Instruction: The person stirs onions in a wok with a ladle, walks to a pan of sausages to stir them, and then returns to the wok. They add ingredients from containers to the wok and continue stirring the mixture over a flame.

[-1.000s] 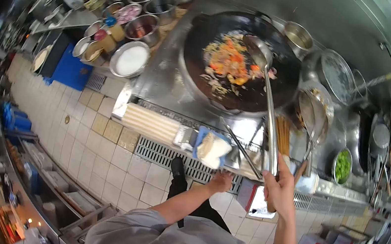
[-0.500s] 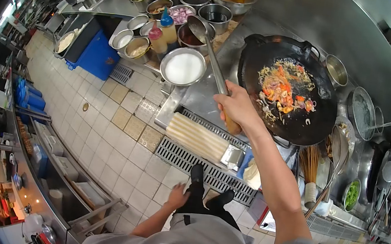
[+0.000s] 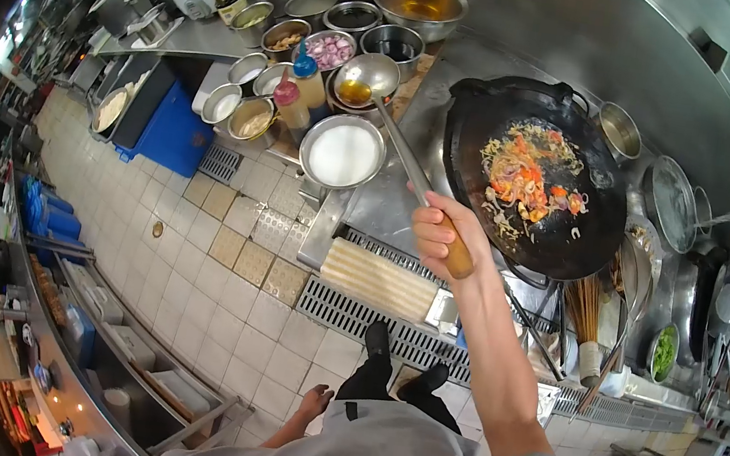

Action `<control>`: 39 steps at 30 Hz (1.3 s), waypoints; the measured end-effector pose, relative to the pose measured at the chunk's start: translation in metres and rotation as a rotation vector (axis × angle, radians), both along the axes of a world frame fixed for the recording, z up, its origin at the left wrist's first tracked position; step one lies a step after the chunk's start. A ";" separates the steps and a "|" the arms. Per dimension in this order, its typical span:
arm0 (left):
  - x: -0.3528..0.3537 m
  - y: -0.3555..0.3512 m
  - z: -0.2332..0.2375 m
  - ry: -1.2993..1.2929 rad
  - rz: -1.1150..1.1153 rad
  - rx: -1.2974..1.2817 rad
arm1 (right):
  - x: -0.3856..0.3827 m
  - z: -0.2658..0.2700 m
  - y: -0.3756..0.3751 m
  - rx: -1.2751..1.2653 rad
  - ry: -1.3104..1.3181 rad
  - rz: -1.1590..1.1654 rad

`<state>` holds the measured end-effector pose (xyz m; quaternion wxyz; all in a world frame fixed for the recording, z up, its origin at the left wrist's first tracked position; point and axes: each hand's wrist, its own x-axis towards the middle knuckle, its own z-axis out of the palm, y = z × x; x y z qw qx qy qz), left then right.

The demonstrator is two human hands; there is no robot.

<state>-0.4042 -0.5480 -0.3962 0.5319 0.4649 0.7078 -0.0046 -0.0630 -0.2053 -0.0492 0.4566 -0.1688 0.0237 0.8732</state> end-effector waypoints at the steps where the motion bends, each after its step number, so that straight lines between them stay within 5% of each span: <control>1: 0.000 0.008 -0.005 -0.033 0.051 -0.049 | 0.002 0.004 -0.011 -0.038 0.159 -0.054; 4: -0.008 0.008 -0.034 -0.069 0.090 0.094 | 0.015 -0.002 -0.059 -0.018 0.378 -0.193; 6: -0.012 0.012 -0.030 -0.153 0.253 -0.086 | 0.030 -0.007 -0.100 0.034 0.360 -0.291; 10: -0.023 0.010 -0.023 -0.131 0.313 -0.317 | 0.052 0.022 -0.178 -0.047 -0.432 -0.474; 11: -0.049 -0.003 -0.051 -0.224 -0.190 -0.113 | 0.054 0.026 -0.192 -0.118 -0.561 -0.514; 12: -0.058 -0.006 -0.060 -0.226 -0.384 -0.034 | 0.056 0.029 -0.202 -0.189 -0.689 -0.549; 15: -0.060 0.002 -0.056 -0.117 -0.569 -0.104 | 0.064 0.045 -0.216 -0.255 -0.904 -0.551; 20: -0.021 0.041 -0.051 -0.023 -0.279 -0.398 | 0.120 0.015 -0.226 -0.203 -0.311 -0.720; 23: 0.013 0.052 -0.056 -0.127 0.157 -0.313 | 0.116 0.043 -0.247 -0.227 -0.986 -0.556; 26: 0.068 0.060 -0.015 -0.184 0.218 -0.155 | 0.170 0.038 -0.289 -0.102 -0.993 -0.451; 30: 0.106 0.048 -0.008 -0.185 0.148 -0.125 | 0.210 0.019 -0.328 0.040 -1.473 -0.284; 35: 0.107 0.011 -0.046 -0.130 -0.294 -0.026 | 0.266 0.039 -0.350 0.023 -1.282 -0.229; 39: 0.075 -0.031 -0.116 0.065 -1.052 0.379 | 0.331 0.036 -0.336 -0.056 -1.302 -0.466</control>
